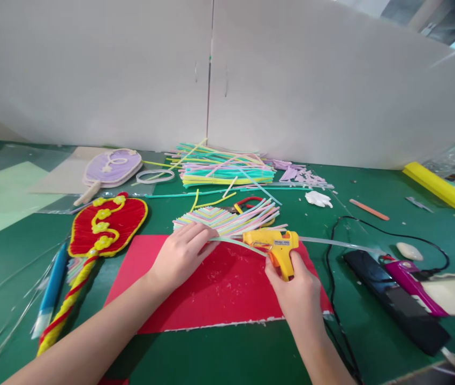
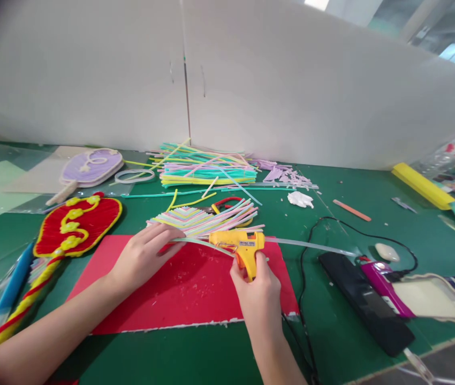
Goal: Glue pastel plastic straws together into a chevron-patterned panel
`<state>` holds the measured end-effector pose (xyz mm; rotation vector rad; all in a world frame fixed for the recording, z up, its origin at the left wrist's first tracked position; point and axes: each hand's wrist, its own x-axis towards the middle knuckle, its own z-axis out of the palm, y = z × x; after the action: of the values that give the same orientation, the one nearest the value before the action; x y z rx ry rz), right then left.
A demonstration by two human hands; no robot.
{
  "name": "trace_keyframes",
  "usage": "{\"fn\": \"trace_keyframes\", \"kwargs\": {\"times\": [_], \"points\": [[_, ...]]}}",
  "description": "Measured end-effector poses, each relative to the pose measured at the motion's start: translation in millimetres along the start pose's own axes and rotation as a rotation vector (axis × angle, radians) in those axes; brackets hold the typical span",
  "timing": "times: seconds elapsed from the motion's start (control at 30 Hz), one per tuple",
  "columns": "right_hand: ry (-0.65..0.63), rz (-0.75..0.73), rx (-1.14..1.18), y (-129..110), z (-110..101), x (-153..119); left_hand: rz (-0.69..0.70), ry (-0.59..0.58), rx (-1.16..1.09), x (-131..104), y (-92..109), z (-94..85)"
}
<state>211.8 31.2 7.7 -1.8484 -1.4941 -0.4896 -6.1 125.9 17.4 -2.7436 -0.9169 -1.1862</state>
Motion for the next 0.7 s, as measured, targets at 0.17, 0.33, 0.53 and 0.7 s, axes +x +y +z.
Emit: {"fn": "trace_keyframes", "kwargs": {"times": [0.17, 0.33, 0.53, 0.7], "points": [[-0.021, 0.041, 0.000, -0.1, 0.7, 0.0, -0.033, -0.096, -0.099, -2.3, -4.5, -0.8], [-0.033, 0.020, -0.006, 1.0, 0.5, -1.0, -0.027, -0.100, -0.058, -2.9, -6.6, -0.9], [0.008, -0.055, -0.004, 0.0, 0.1, -0.4, -0.006, 0.015, -0.014, -2.8, -1.2, -0.8], [0.034, -0.083, -0.001, -1.0, -2.3, 1.6, 0.021, 0.053, 0.006, -2.0, 1.6, -1.7]]}}
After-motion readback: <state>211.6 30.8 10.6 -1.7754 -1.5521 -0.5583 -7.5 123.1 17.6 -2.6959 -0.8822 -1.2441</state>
